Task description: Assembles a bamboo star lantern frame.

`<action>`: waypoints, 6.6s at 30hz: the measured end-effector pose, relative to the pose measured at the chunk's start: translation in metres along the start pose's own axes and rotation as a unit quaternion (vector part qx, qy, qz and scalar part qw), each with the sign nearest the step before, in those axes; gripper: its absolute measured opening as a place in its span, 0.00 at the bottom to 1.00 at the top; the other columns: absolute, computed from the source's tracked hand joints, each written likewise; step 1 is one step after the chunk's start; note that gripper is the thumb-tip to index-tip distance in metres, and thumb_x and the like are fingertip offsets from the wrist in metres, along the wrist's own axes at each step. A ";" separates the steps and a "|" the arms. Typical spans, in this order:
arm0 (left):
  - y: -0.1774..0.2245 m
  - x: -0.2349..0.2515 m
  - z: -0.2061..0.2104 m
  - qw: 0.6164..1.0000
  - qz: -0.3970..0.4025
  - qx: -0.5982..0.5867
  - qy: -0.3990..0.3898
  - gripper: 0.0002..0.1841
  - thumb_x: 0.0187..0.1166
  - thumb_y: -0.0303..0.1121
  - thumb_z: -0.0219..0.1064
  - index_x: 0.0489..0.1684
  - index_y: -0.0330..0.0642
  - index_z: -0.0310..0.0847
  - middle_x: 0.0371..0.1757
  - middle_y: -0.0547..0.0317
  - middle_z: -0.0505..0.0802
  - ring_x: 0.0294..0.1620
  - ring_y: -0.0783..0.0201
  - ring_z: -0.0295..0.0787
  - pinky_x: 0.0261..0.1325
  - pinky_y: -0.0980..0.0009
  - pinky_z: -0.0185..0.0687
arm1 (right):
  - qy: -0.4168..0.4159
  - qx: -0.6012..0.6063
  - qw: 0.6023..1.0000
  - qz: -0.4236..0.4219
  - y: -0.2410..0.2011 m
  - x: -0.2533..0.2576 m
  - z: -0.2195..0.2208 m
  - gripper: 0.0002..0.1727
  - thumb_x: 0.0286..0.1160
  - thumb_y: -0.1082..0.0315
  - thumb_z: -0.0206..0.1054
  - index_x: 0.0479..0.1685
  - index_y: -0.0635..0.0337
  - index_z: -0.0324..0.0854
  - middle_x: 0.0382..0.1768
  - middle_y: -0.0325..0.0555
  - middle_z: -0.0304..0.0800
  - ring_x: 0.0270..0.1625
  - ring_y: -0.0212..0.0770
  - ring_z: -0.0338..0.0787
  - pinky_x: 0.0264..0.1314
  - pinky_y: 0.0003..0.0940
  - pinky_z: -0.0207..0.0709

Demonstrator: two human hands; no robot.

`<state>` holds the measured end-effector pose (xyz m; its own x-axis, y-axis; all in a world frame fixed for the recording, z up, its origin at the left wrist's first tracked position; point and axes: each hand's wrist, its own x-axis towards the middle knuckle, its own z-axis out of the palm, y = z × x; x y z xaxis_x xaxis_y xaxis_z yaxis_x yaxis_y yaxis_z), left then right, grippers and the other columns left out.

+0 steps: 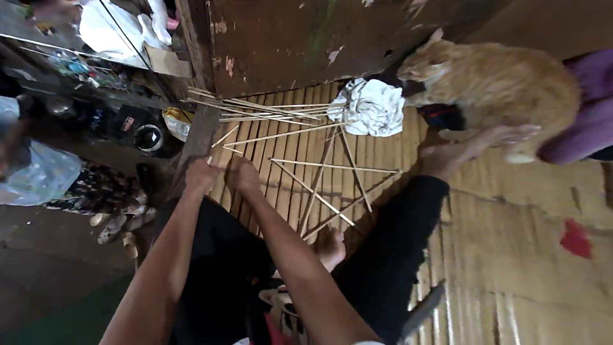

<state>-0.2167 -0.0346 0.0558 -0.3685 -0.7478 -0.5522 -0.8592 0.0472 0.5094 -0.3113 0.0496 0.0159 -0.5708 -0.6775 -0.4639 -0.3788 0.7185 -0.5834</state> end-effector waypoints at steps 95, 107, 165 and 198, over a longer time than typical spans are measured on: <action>0.112 -0.214 0.228 0.892 0.386 -0.091 -0.216 0.17 0.84 0.37 0.60 0.65 0.42 0.87 0.77 0.52 0.83 0.77 0.63 0.78 0.75 0.62 0.76 | 0.271 0.725 0.629 0.071 0.220 -0.199 -0.086 0.20 0.94 0.64 0.43 0.59 0.67 0.78 0.43 0.42 0.86 0.44 0.25 0.84 0.49 0.22 0.79; 0.189 -0.143 0.276 0.849 0.404 0.109 -0.322 0.11 0.84 0.25 0.66 0.58 0.31 0.88 0.52 0.41 0.94 0.49 0.51 0.91 0.58 0.52 0.84 | 0.067 0.812 0.561 -0.145 0.238 -0.222 -0.099 0.18 0.77 0.44 0.70 0.33 0.48 0.81 0.17 0.24 0.78 0.18 0.20 0.76 0.22 0.16 0.70; 0.208 -0.178 0.309 0.848 0.334 0.005 -0.411 0.05 0.80 0.25 0.70 0.46 0.34 0.88 0.40 0.58 0.91 0.36 0.73 0.83 0.45 0.74 0.81 | 0.322 0.656 0.661 -0.170 0.288 -0.260 -0.133 0.17 0.57 0.40 0.81 0.38 0.36 0.90 0.31 0.14 0.87 0.31 0.12 0.81 0.33 0.13 0.75; 0.188 -0.138 0.282 0.786 0.431 0.319 -0.306 0.10 0.80 0.27 0.69 0.53 0.45 0.94 0.53 0.49 0.94 0.59 0.47 0.89 0.68 0.42 0.77 | 0.643 0.208 0.731 0.099 0.335 -0.341 -0.198 0.02 0.70 0.76 0.71 0.36 0.66 0.84 0.32 0.30 0.90 0.34 0.16 0.86 0.41 0.16 0.82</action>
<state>-0.4280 0.2642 0.0412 -0.8459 0.1949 -0.4965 -0.1270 0.8304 0.5425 -0.3878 0.5528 0.1111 -0.8984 0.3325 0.2870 -0.0949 0.4911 -0.8659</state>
